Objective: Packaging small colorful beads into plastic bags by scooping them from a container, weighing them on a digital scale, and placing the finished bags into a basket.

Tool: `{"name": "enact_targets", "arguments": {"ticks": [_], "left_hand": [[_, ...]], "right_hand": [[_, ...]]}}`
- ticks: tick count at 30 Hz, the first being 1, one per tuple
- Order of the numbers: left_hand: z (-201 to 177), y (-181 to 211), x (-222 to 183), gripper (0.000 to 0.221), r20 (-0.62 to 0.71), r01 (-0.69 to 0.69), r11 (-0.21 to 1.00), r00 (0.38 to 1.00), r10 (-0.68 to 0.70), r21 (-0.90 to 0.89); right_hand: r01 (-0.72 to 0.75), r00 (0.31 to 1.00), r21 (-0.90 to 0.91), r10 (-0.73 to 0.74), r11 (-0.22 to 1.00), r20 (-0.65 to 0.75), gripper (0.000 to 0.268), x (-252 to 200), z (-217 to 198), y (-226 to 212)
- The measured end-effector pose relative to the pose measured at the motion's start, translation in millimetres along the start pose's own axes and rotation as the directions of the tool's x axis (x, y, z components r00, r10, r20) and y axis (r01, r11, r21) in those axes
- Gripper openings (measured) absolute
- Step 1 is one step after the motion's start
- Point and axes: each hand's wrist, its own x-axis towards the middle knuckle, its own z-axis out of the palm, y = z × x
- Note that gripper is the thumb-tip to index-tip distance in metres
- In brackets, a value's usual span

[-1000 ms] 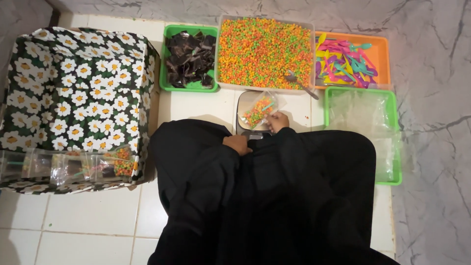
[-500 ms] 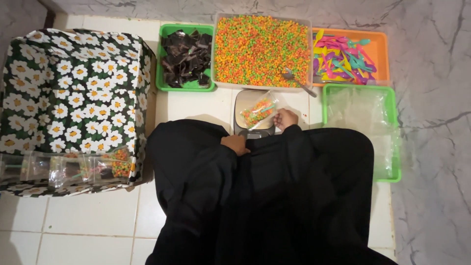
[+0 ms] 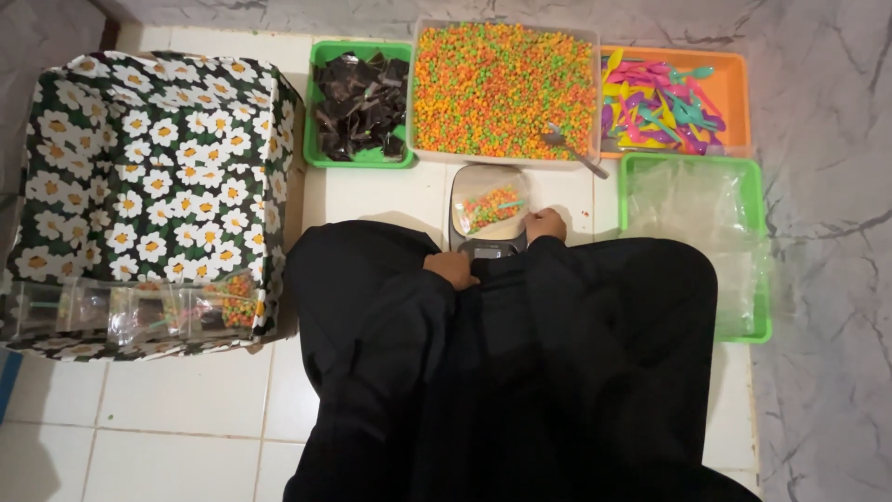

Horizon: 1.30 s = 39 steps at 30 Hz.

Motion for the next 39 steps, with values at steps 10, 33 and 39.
{"name": "enact_targets", "arguments": {"ticks": [10, 33, 39], "left_hand": [[-2, 10, -10, 0.058, 0.028, -0.032, 0.995, 0.999, 0.029, 0.092], [49, 10, 20, 0.056, -0.006, -0.026, 0.975, 1.000, 0.028, 0.220], [29, 16, -10, 0.047, -0.044, -0.007, 0.985, 0.999, 0.015, 0.173]], "right_hand": [[-0.072, 0.994, 0.059, 0.067, 0.996, 0.081, 0.044, -31, -42, -13], [-0.013, 0.989, 0.083, 0.001, 0.996, 0.145, 0.051, -4, -16, 10], [-0.078, 0.995, 0.408, 0.044, 0.910, 0.092, 0.072, 2, -14, 4]]}}
